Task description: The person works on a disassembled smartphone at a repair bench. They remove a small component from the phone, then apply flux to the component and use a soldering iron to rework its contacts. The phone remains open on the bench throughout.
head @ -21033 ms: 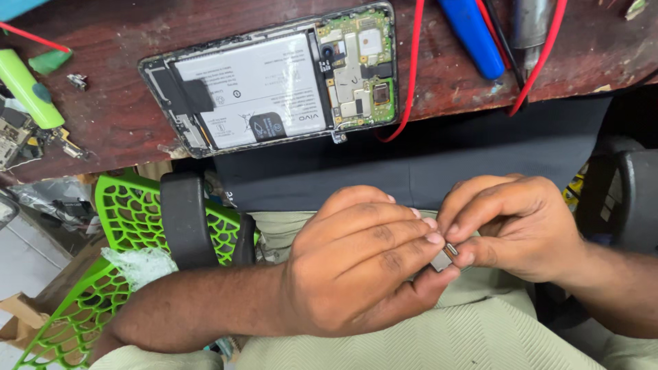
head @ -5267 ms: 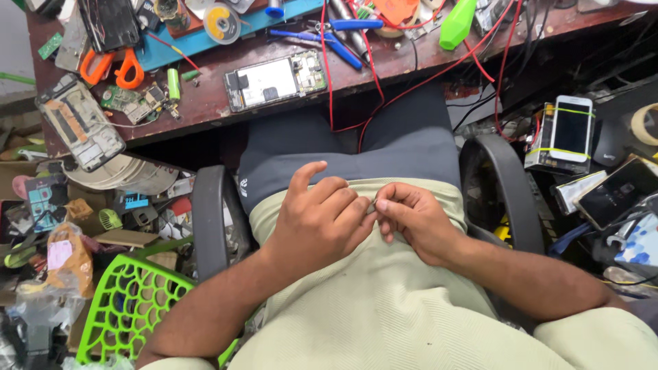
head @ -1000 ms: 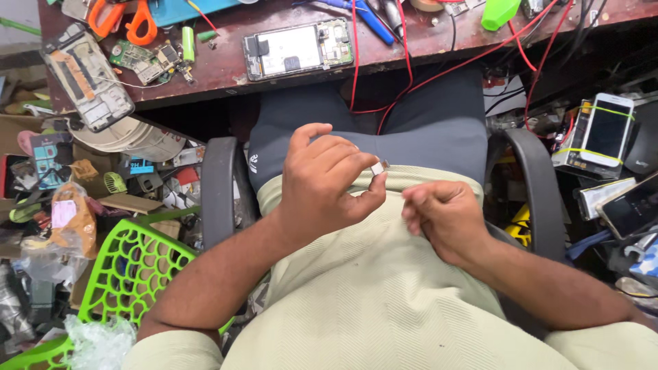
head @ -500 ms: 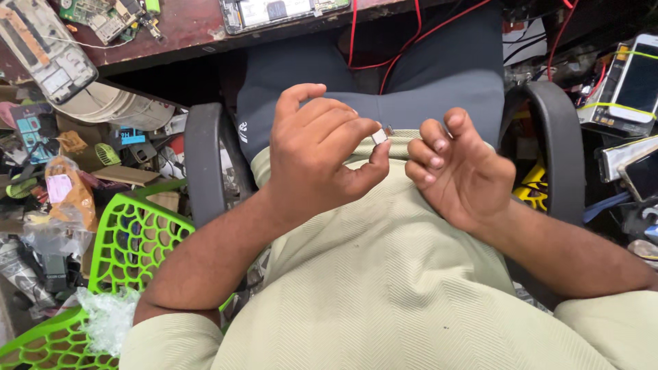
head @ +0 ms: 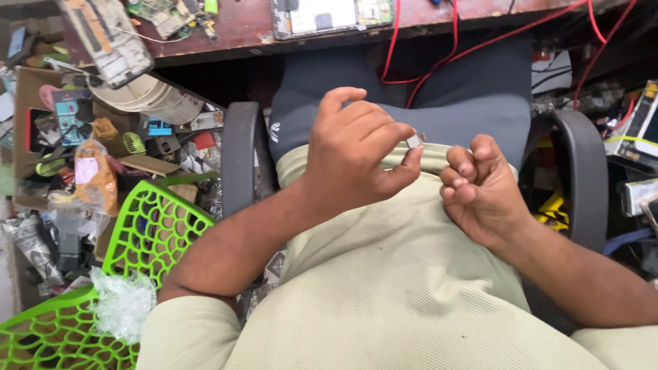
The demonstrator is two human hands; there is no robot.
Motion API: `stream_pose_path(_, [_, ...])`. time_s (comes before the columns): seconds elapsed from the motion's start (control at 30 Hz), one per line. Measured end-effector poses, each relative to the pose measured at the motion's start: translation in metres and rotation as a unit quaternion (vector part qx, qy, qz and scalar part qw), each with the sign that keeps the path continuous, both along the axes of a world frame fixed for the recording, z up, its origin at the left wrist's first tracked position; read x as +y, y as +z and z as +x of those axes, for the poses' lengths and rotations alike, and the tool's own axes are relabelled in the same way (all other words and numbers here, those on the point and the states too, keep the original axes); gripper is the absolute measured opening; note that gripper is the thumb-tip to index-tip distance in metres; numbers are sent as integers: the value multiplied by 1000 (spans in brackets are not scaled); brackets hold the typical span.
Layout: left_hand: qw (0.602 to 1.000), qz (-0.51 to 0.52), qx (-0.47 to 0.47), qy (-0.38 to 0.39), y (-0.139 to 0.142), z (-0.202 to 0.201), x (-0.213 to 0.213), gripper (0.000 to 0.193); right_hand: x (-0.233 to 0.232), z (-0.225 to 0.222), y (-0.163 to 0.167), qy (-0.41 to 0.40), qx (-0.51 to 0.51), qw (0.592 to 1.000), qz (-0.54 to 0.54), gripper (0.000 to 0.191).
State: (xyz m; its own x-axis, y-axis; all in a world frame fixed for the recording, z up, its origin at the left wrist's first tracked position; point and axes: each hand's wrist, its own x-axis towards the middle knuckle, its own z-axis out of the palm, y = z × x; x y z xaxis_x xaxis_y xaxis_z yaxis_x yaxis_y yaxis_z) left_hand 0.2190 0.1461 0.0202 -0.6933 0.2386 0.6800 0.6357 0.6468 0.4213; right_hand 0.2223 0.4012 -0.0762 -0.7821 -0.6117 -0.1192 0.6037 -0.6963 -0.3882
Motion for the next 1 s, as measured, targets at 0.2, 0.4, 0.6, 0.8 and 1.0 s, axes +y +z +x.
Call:
stream_pose_path(0.2, [1000,6,-5,5,0,0,-2,15,6,0,-15,4,-13,999,36,38])
stream_pose_path(0.4, [1000,-2,-13,9,0,1,-2,15,1,0,-21,2,18,1000,2,33])
stream_pose_path(0.6, [1000,3,-5,3,4,-4,0,15,-5,-6,-14,-41,14,996,84,36])
stream_pose_path(0.8, [999,44,4,17,19,-8,-13,14,7,-16,20,-70,-8,993,93,22])
stream_pose_path(1.0, [995,62,23,70,10,-61,-30,13,1,-55,70,-96,303,924,213,24])
